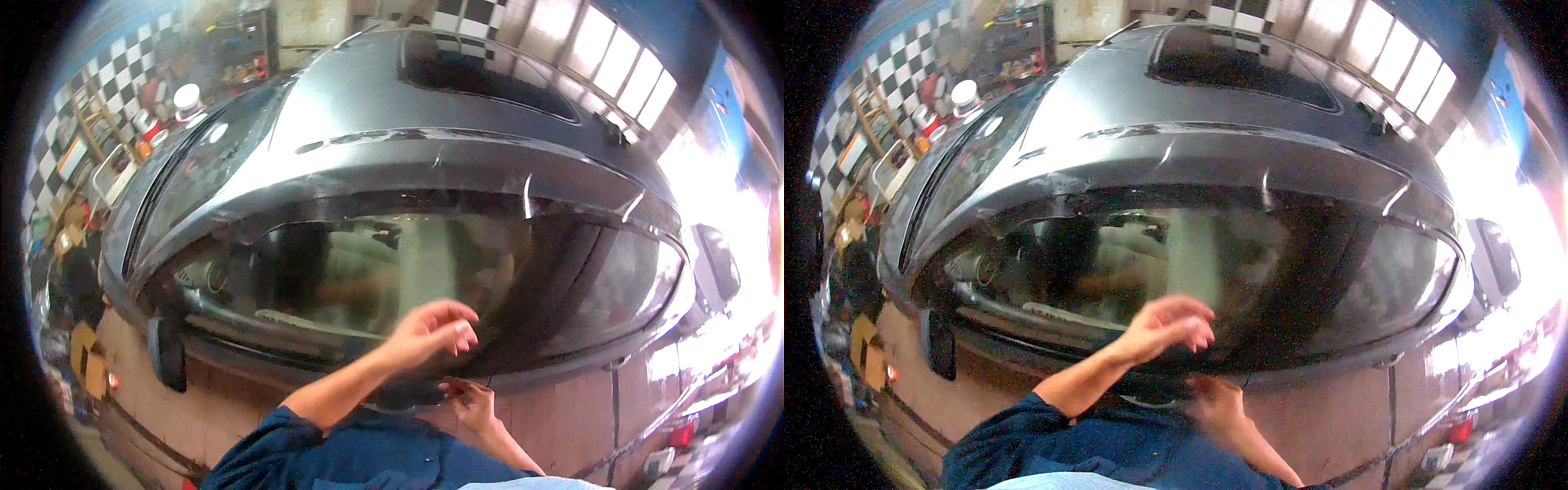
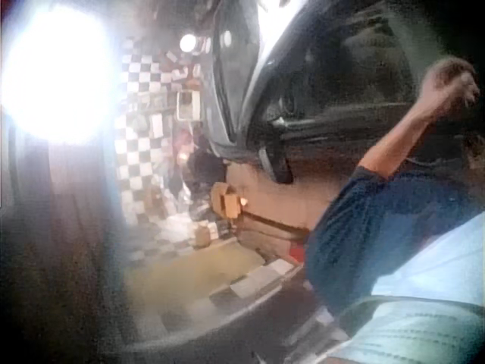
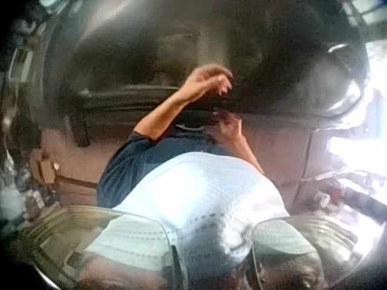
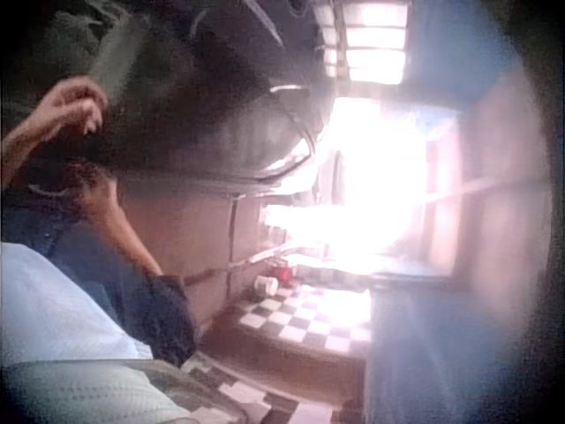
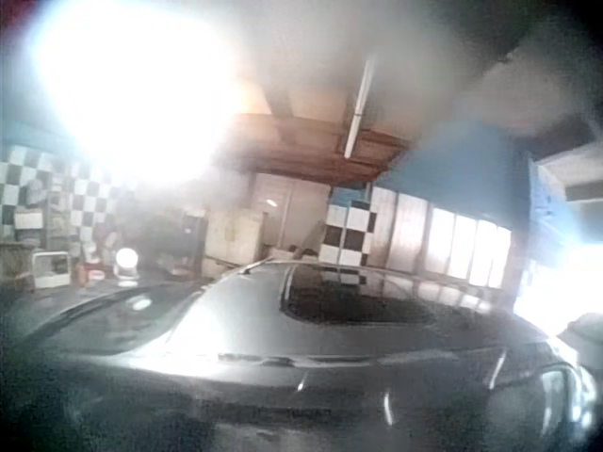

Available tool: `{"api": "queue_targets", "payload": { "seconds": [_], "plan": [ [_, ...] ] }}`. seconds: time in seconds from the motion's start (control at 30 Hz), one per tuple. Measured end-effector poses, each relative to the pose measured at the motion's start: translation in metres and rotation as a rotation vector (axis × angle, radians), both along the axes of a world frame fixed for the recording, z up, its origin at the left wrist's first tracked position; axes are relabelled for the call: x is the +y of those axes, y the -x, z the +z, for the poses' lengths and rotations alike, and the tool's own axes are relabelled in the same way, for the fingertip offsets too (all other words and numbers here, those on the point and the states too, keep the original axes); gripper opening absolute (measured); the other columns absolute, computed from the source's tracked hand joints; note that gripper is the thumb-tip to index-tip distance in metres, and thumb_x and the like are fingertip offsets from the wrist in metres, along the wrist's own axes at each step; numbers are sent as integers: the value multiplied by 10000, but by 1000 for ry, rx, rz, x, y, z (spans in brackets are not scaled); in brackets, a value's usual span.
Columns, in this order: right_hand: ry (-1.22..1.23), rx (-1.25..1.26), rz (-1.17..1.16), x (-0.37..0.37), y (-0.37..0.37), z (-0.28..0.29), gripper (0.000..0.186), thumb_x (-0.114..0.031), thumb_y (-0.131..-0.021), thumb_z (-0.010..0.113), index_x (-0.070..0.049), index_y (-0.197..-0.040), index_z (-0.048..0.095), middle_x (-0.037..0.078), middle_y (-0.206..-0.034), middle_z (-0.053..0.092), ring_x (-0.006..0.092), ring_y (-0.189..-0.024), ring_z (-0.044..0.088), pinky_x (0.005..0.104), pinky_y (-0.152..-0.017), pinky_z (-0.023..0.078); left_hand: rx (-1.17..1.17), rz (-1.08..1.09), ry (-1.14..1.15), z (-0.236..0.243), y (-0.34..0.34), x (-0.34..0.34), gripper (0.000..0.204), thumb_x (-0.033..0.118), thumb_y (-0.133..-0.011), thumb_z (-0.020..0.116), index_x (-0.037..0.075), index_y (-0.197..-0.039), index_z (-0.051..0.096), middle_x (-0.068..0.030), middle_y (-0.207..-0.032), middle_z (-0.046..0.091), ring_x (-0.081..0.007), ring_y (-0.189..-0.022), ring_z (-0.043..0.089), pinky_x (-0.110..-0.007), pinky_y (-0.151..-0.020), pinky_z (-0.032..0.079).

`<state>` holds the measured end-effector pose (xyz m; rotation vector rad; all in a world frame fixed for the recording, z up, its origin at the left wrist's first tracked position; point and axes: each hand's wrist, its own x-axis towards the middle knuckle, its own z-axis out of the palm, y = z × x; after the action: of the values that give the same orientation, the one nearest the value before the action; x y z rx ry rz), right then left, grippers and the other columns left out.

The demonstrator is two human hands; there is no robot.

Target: The person applies a tint film to the rear side window of a car. They use a squeegee to smooth the film, spray liquid from a bottle to adjust the film, and press the edges by hand to adhere it to the window.

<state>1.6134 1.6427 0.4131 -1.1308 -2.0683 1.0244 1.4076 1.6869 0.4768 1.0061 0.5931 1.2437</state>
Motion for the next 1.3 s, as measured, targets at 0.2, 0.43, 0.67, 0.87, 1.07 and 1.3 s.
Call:
{"api": "queue_targets", "payload": {
  "seconds": [0.2, 0.43, 0.67, 0.87, 1.07, 1.3],
  "plan": [
    [45, -44, -224, -35, -8, -7, 276, -126, -720, 644, -36, -981, 649, 160, -843, 662, 233, -780, 659, 329, -703, 513, 98, -333, 109, -44, -36, -24, 251, 252, -912, 567, 46, -1054, 583, -41, -905, 635, -100, -803, 577, -259, -694, 480],
    [-128, -9, -331, -76, -50, -61, 214, 39, -763, 580, 28, -971, 631, 128, -856, 689, 174, -765, 672, 275, -679, 524, 199, -450, 180, -72, -63, -52, 276, 291, -910, 566, 43, -1031, 583, -25, -885, 626, -100, -815, 575, -269, -746, 469],
    [-188, 78, -373, -117, -97, -70, 174, 23, -822, 570, 32, -986, 627, 106, -861, 690, 143, -775, 664, 242, -665, 515, 327, -423, 130, -124, -104, -92, 270, 288, -911, 566, 43, -1021, 587, -31, -885, 634, -97, -812, 578, -268, -733, 476],
    [-86, 141, -496, -203, -179, -109, 211, -1, -837, 569, 35, -1040, 614, 113, -818, 686, 116, -644, 639, 231, -581, 516, 445, -442, 236, -178, -162, -151, 295, 354, -877, 607, 73, -965, 587, -16, -829, 625, -89, -729, 560, -244, -613, 467],
    [-30, 64, -525, -282, -246, -168, 223, 7, -829, 556, 39, -1045, 605, 105, -797, 685, 110, -646, 634, 232, -568, 517, 629, -355, 363, -229, -193, -218, 335, 385, -869, 605, 64, -964, 594, -19, -819, 630, -94, -685, 573, -259, -580, 483],
    [435, 235, -625, -354, -337, -338, 257, 41, -811, 508, 23, -1058, 574, 122, -797, 659, 166, -592, 624, 254, -466, 483, 946, -178, 456, -306, -149, -250, 322, 366, -856, 602, 50, -902, 642, -32, -765, 639, -131, -651, 586, -297, -560, 480]
  ]
}}
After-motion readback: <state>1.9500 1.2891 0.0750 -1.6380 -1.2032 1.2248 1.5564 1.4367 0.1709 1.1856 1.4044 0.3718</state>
